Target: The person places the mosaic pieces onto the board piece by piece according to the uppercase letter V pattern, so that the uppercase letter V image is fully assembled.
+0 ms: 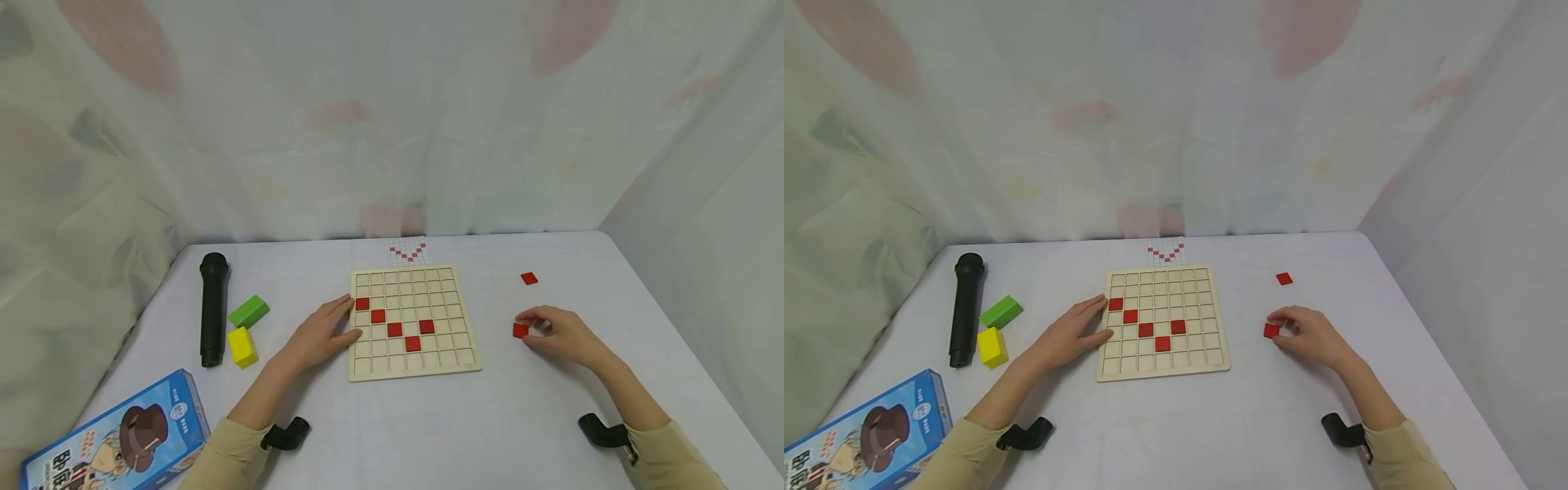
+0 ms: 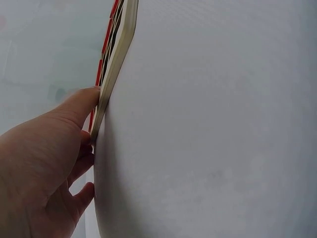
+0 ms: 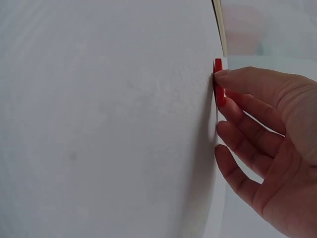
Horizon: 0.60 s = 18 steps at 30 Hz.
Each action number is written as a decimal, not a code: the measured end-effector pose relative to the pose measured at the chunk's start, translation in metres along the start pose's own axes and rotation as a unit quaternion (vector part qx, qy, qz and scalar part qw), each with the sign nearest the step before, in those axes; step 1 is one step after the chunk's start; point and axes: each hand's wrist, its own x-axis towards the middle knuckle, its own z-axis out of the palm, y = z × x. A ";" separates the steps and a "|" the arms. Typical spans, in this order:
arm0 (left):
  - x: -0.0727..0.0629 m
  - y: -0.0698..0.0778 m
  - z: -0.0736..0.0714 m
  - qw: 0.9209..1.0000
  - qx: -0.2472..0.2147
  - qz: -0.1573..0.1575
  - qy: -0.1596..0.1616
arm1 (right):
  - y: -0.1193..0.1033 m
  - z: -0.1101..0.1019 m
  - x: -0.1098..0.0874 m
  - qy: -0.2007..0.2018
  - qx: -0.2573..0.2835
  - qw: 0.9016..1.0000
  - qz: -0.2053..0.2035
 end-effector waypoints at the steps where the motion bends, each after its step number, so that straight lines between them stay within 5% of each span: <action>1: 0.000 0.000 0.000 1.000 0.000 0.000 0.001 | -0.001 0.000 0.001 0.003 0.000 1.000 0.000; 18: 0.000 -0.001 0.001 1.000 0.000 0.000 0.006 | -0.026 0.020 0.037 0.006 0.033 0.999 -0.013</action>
